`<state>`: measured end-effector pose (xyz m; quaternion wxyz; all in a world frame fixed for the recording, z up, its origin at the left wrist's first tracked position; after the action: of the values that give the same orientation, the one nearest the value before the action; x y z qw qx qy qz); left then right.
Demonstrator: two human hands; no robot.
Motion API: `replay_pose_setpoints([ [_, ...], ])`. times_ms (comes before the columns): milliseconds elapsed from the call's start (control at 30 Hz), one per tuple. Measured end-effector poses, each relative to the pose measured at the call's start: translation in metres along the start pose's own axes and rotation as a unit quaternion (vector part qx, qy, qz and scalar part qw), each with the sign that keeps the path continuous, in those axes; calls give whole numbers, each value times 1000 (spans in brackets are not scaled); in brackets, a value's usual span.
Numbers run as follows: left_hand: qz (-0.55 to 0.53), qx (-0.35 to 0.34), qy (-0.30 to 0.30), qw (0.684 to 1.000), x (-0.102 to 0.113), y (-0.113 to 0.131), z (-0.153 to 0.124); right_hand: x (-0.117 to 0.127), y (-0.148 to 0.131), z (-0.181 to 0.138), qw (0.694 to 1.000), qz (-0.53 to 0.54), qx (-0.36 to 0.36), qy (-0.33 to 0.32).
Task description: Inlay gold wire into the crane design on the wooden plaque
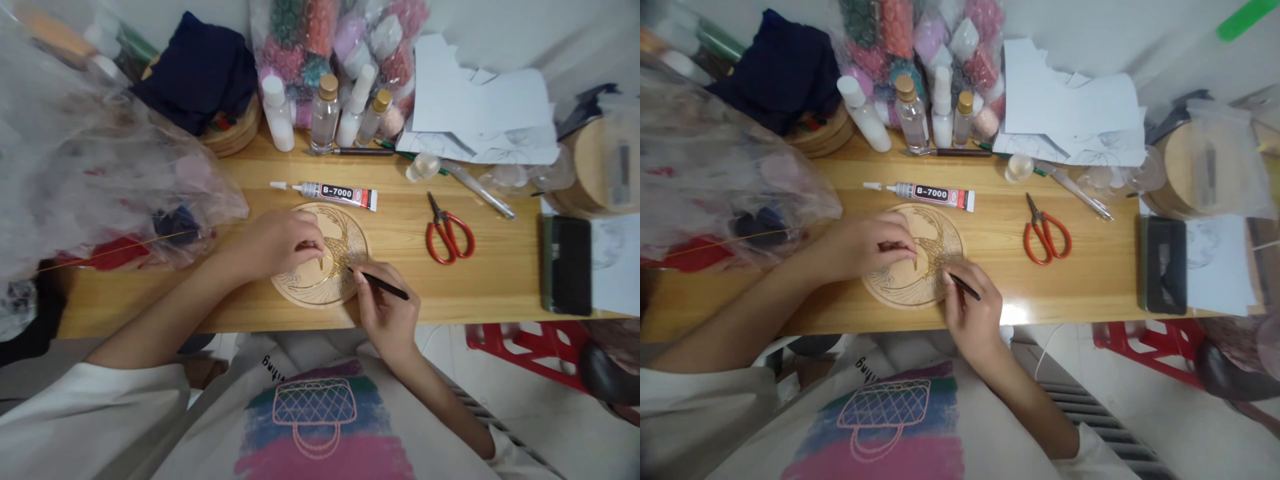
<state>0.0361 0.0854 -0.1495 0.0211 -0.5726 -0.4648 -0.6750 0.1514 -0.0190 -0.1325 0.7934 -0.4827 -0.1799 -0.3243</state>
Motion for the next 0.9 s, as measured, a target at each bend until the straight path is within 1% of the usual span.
replay_pose_setpoints([
  [133,0,3,-23,1000,-2,-2,8,0,2,0,1000,-3,-7,0],
  [333,-47,-25,-25,998,0,-1,10,1,2,0,1000,3,1,1],
  [467,-50,-10,-38,998,-3,-6,9,1,0,1,1000,5,12,1],
  [533,-45,-16,-34,998,-4,-7,8,1,-1,1,1000,7,10,0],
  [633,-45,-66,-7,997,0,-1,5,1,0,1,1000,9,5,3],
  [700,-39,-83,3,996,1,0,4,1,1,0,1000,8,2,4],
  [833,-28,-58,-8,998,-1,-5,4,1,2,0,1000,2,-3,2],
  [900,-35,-60,-9,998,0,-4,3,1,2,0,1000,2,-3,4],
])
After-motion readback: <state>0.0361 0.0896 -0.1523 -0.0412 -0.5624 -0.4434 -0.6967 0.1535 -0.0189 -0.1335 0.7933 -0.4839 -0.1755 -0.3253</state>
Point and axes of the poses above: each hand's wrist, its own z-axis towards the middle knuckle, its own x-axis out of the back of the hand, y = z × x, the point moved 9 cm from there along z, towards the middle knuckle, and after that the axes turned 10 degrees about x, right-handed, at the moved point
